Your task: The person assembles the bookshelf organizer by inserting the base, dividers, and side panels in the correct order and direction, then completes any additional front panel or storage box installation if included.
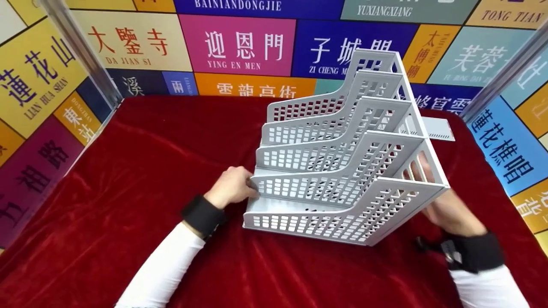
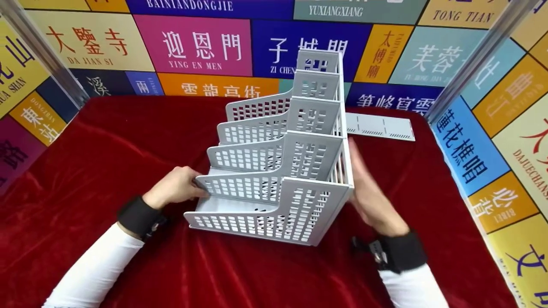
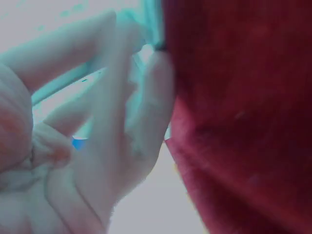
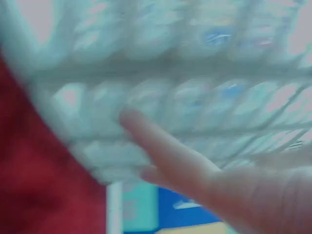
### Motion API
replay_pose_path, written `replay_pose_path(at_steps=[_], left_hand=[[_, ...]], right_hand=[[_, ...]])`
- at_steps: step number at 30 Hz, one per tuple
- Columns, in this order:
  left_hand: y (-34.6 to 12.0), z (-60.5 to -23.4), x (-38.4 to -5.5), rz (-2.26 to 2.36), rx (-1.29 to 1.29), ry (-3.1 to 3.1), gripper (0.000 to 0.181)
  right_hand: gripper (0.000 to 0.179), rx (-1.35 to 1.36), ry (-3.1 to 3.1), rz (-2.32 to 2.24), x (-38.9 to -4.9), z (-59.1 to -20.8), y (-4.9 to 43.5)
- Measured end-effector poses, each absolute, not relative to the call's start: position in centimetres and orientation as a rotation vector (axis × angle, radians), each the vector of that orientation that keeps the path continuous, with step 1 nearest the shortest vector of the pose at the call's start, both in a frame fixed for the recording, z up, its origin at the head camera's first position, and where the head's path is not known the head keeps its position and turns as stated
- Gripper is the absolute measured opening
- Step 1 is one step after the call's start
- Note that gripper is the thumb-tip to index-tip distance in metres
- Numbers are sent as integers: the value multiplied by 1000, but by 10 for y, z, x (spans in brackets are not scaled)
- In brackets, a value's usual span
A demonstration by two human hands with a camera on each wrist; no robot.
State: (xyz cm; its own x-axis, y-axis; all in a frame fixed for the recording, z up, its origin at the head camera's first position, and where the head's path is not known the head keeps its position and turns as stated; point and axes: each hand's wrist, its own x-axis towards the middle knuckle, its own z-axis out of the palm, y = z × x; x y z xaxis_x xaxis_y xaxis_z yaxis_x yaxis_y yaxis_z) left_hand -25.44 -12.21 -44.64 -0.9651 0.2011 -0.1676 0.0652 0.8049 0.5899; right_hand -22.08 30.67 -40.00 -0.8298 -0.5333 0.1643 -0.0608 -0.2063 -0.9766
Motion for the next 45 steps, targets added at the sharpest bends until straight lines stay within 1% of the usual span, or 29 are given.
replay_pose_path(at_steps=[3,5,7,8,10,11,13,15,18,19,22,25,26,28,30,32,35,37,39,42,45], left_hand=[[-120,-443,-253,803,208,2838,14],[-121,-441,-253,797,210,2847,13],[-122,-440,-253,804,218,2842,12],[-123,-439,-253,811,225,2834,12],[-124,-437,-253,831,249,2816,11],[-125,-436,-253,848,265,2804,11],[-127,-434,-254,928,290,2754,13],[-128,-432,-255,1074,277,2658,21],[-129,-430,-256,1392,213,2395,47],[-129,-431,-256,1463,199,2295,52],[-127,-435,-257,1550,232,2023,53],[-126,-440,-258,1576,319,1850,42],[-125,-441,-258,1606,337,1804,42],[-125,-441,-257,1690,354,1732,48],[-125,-442,-256,1760,364,1683,51],[-124,-441,-255,1831,369,1636,49],[-127,-440,-253,1996,375,1531,38],[-130,-436,-252,2129,402,1440,34],[-134,-430,-251,2242,478,1368,41],[-139,-417,-247,2361,597,1318,59],[-143,-405,-242,2474,672,1332,71]], right_hand=[[75,-880,1732,-2295,-207,-381,298],[81,-993,1745,-2359,-199,-374,294],[76,-1106,1754,-2370,-195,-371,292],[67,-1135,1729,-2379,-195,-369,291],[58,-1206,1669,-2365,-196,-366,293],[58,-1237,1607,-2370,-197,-364,295],[52,-1225,1502,-2412,-200,-361,301],[49,-1178,1468,-2454,-200,-358,310],[26,-1005,1341,-2512,-200,-353,329],[24,-967,1295,-2510,-200,-352,337],[38,-848,1256,-2461,-201,-350,356],[56,-789,1365,-2366,-204,-349,370],[60,-769,1447,-2317,-204,-348,374],[66,-738,1554,-2239,-205,-349,380],[68,-739,1477,-2224,-209,-352,386],[67,-713,1485,-2219,-210,-352,388],[64,-661,1494,-2250,-213,-351,385],[61,-699,1518,-2232,-216,-351,379],[58,-760,1526,-2206,-221,-355,370],[56,-894,1407,-2175,-231,-370,351],[51,-877,1456,-2117,-240,-392,330]])
